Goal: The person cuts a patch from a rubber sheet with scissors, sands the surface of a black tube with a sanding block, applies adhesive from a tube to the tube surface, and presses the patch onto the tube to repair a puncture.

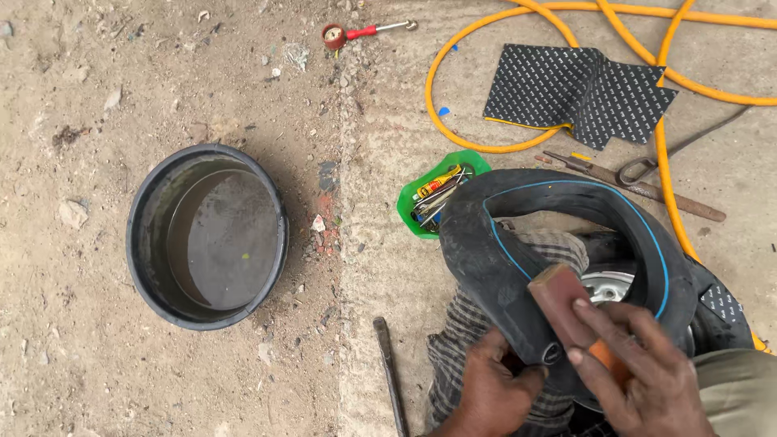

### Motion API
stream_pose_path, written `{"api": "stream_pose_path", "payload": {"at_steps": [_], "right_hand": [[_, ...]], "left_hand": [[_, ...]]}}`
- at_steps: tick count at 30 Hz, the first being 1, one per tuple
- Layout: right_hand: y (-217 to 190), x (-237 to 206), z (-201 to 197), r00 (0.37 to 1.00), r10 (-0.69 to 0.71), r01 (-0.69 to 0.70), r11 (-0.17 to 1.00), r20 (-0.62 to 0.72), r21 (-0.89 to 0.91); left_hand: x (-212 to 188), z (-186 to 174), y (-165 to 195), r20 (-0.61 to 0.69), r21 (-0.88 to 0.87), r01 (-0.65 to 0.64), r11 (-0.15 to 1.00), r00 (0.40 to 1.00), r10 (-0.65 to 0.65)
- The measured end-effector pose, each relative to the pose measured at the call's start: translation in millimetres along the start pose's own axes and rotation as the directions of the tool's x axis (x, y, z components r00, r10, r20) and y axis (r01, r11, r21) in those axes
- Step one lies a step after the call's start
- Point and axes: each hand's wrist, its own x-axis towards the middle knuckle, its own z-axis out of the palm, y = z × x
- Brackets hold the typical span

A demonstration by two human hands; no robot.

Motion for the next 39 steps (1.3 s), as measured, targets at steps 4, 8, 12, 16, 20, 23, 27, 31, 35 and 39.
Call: {"api": "stream_pose_path", "payload": {"at_steps": [4,8,12,16,20,23,27,31,35,39], "right_hand": [[14,-6,25,0.998,-0.061,0.061,0.988,0.004,-0.142],[64,-1,32,0.991,0.049,-0.066,0.988,-0.121,-0.14],[43,-52,14,0.992,0.026,-0.025,1.0,-0.12,0.009],[15,-58,26,0.997,0.011,-0.014,0.999,-0.073,-0.052],[49,-14,38,0.994,-0.086,0.068,0.973,-0.071,-0.222],[55,-30,24,0.949,-0.002,-0.016,0.998,-0.317,-0.053],[22,-75,17,0.99,0.082,-0.084,0.996,-0.116,-0.011],[35,-39,39,0.979,-0.131,0.113,0.986,-0.155,-0.12],[61,-21,36,0.961,-0.053,0.018,0.991,-0.273,-0.129],[34,-65,22,0.975,0.061,-0.061,0.998,-0.213,0.004]], "left_hand": [[2,-6,-11,0.056,0.121,0.042,0.992,0.997,-0.049],[4,-7,-10,0.047,0.035,0.083,0.996,0.995,-0.084],[1,-13,-6,-0.003,-0.048,0.042,0.998,0.999,-0.042],[-4,-14,-12,0.078,0.04,-0.027,0.999,0.997,0.024],[4,-5,-17,0.099,0.127,-0.129,0.983,0.988,0.117],[5,-5,-11,0.017,0.039,0.026,0.999,0.999,-0.027],[1,-12,-9,0.047,0.079,-0.018,0.997,0.999,0.015],[5,-11,-15,0.073,0.094,-0.022,0.995,0.997,0.015],[5,-10,-14,0.039,0.153,0.005,0.988,0.999,-0.011],[5,-15,-16,0.057,0.043,-0.126,0.991,0.991,0.124]]}}
